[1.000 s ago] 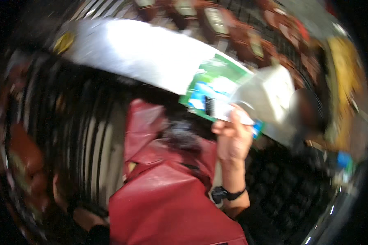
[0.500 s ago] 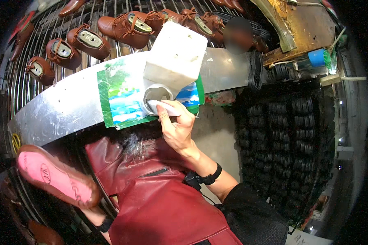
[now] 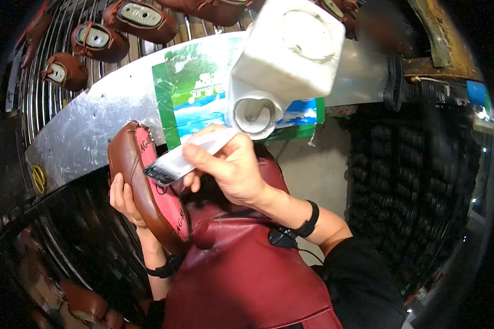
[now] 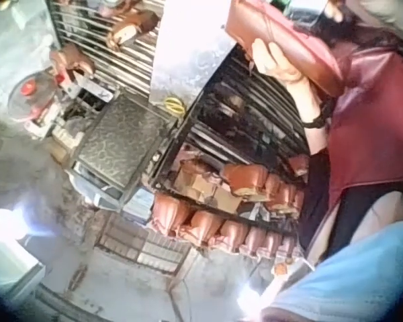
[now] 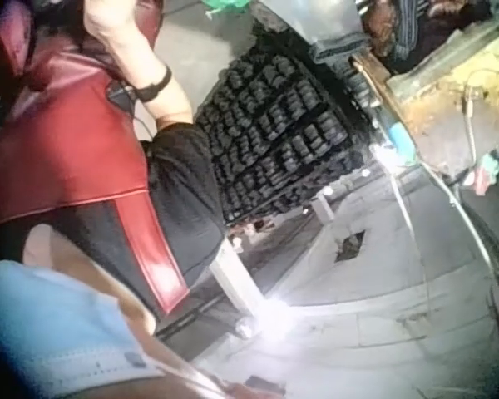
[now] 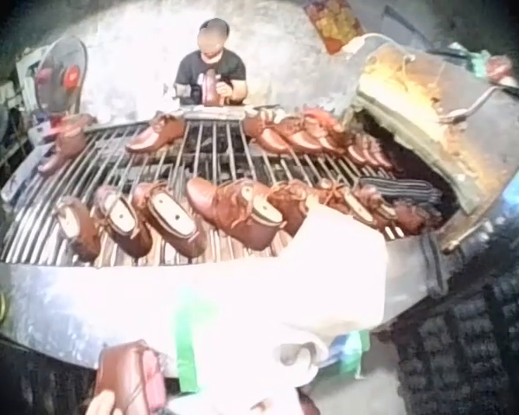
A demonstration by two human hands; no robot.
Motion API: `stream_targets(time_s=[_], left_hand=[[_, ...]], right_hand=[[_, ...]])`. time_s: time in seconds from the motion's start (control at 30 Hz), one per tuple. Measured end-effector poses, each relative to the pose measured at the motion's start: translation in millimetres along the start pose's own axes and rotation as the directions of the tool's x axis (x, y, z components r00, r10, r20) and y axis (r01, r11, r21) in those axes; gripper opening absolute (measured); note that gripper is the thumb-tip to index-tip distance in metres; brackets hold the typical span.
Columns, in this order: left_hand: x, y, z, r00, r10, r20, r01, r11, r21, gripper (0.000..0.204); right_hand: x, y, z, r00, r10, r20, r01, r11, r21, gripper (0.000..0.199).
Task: Applying glue to the edges of shoe uppers and selecting matching outsoles in a shoe manufacturing facility.
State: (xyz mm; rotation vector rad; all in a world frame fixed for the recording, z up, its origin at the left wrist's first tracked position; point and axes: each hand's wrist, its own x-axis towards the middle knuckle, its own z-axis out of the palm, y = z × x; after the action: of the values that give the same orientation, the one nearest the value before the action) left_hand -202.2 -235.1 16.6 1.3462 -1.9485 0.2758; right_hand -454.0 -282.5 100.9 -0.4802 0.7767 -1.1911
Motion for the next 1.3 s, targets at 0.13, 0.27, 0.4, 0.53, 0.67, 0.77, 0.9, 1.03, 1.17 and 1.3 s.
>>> stream_targets(time_s=[0.13,0.27,0.4,0.53,0.67,0.77,0.9,1.03,1.17,1.3], left_hand=[[2,1,-2,1.0,0.018,0.005,-0.019,1.0,0.021,0.05],[-2,0,-3,1.0,0.026,0.0,-0.026,1.0,-0.005,0.051],[1,-1,0,0.999,0.023,-0.032,-0.024,0.999,-0.026,0.046],[4,-3,-1,0.998,0.019,-0.054,-0.023,0.998,-0.061,0.038],[10,-3,-6,0.999,0.024,-0.032,-0.026,0.996,-0.08,0.039],[12,-3,-5,0.999,0.019,-0.037,-0.022,0.996,-0.082,0.045],[16,2,-8,0.999,0.01,-0.035,-0.012,0.998,-0.061,0.057],[25,6,-8,0.999,0.023,-0.024,-0.024,0.997,-0.079,0.061],[39,15,-21,0.999,-0.02,0.037,0.024,0.996,-0.091,0.064],[56,16,-26,0.992,-0.065,0.104,0.077,0.99,-0.117,0.071]], right_hand=[[20,16,17,0.997,-0.003,0.073,0.012,0.991,-0.133,0.018],[72,23,25,0.993,-0.114,0.021,0.113,0.912,-0.393,0.016],[108,31,26,0.979,-0.203,-0.001,0.189,0.911,-0.366,0.017],[59,8,25,0.993,-0.058,0.106,0.093,0.926,-0.365,0.017],[-14,-8,16,0.973,-0.016,0.231,0.127,0.872,-0.474,0.01],[-48,-11,11,0.811,-0.229,0.539,0.534,0.667,-0.52,0.011],[-86,-15,10,0.664,-0.169,0.728,0.624,0.661,-0.416,0.012],[-80,-34,5,0.684,-0.208,0.7,0.611,0.688,-0.392,0.017],[-67,-36,30,0.965,-0.122,0.232,0.201,0.912,-0.358,0.009],[-64,-49,28,0.838,-0.172,0.518,0.455,0.743,-0.491,0.013]])
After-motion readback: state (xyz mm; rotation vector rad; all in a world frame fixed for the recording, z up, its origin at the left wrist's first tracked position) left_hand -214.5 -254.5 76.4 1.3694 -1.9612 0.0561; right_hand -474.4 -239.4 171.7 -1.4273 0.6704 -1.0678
